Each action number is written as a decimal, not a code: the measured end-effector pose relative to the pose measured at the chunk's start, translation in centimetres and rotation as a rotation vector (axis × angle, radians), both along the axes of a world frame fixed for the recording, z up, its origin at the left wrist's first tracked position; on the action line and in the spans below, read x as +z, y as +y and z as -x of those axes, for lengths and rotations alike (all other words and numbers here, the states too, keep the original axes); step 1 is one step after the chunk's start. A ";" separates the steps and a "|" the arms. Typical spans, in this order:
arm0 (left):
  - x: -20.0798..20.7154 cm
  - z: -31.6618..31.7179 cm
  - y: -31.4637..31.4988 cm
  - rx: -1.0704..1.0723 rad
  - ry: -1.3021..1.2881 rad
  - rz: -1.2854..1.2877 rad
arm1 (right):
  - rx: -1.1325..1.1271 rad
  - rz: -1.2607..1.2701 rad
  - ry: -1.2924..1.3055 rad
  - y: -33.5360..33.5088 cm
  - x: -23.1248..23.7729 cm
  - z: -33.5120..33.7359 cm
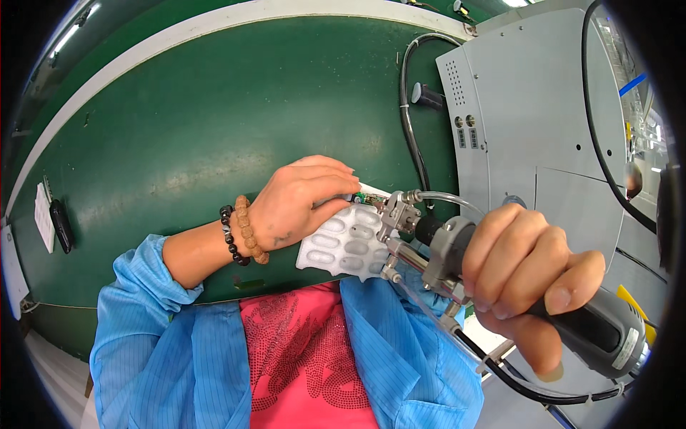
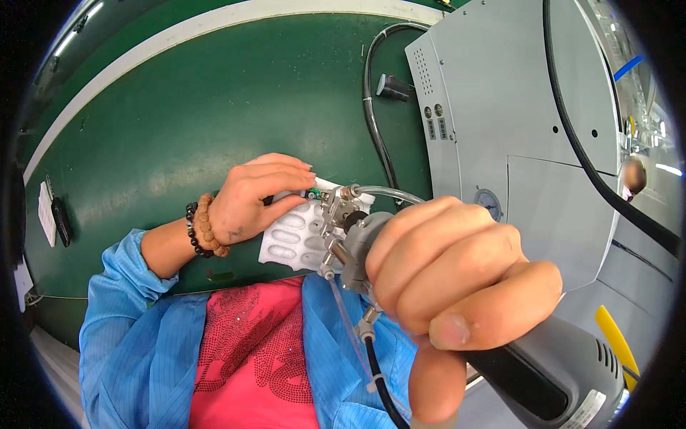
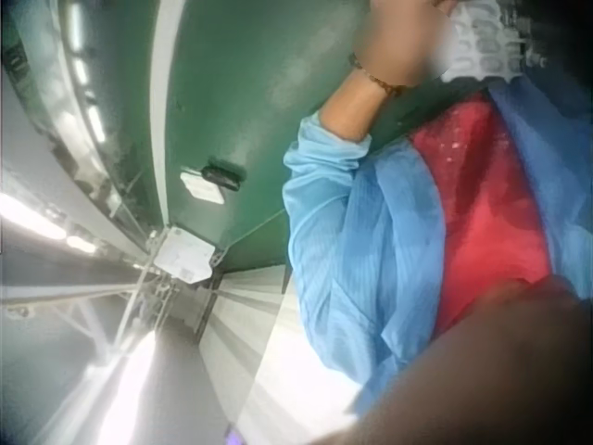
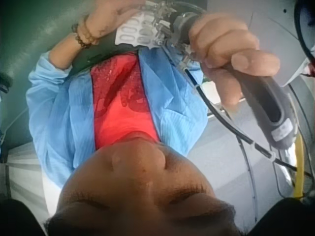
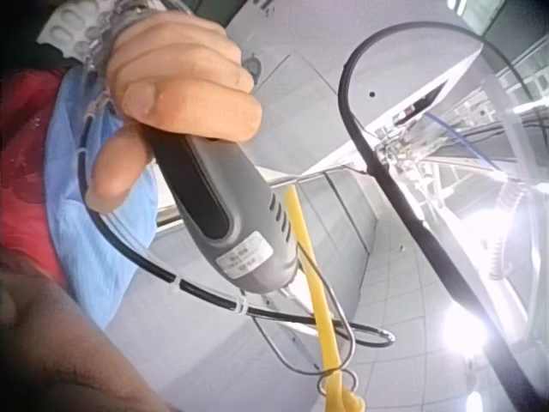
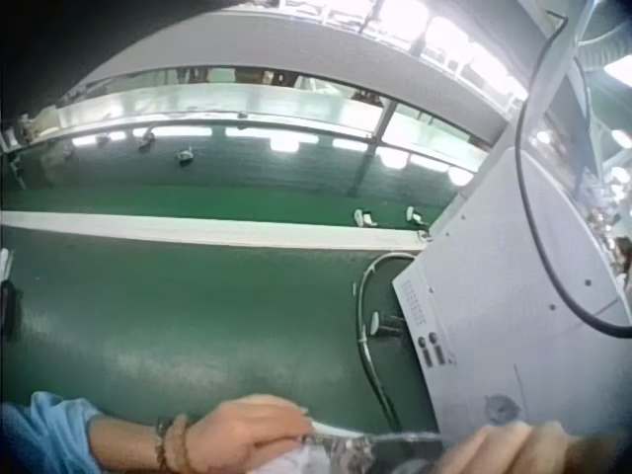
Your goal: The person uses a handheld hot air tool to apply heat to small green circuit boards held in a white plastic tray. They repeatedly pick up individual boards, position them under the nozzle, and then place them back into the tray or on the table. The process is repetitive and involves handling multiple small electronic components.
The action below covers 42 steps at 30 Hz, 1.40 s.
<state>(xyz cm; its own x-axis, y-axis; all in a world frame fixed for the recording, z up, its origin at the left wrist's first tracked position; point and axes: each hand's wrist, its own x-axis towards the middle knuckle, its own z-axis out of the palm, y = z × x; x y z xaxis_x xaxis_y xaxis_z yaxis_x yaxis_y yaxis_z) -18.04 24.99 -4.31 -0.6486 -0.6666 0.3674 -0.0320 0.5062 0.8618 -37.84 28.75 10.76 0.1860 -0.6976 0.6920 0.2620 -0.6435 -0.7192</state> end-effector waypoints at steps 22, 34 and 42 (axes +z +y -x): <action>-0.1 -0.4 0.3 0.022 0.001 -0.063 | 0.010 -0.056 0.056 -1.7 -1.2 -2.2; -0.7 -1.2 1.1 0.076 -0.016 -0.038 | 0.025 0.008 -0.118 1.2 1.5 0.3; 1.2 -4.9 2.0 0.371 -0.113 -0.075 | -0.026 0.048 -0.155 2.5 2.4 0.6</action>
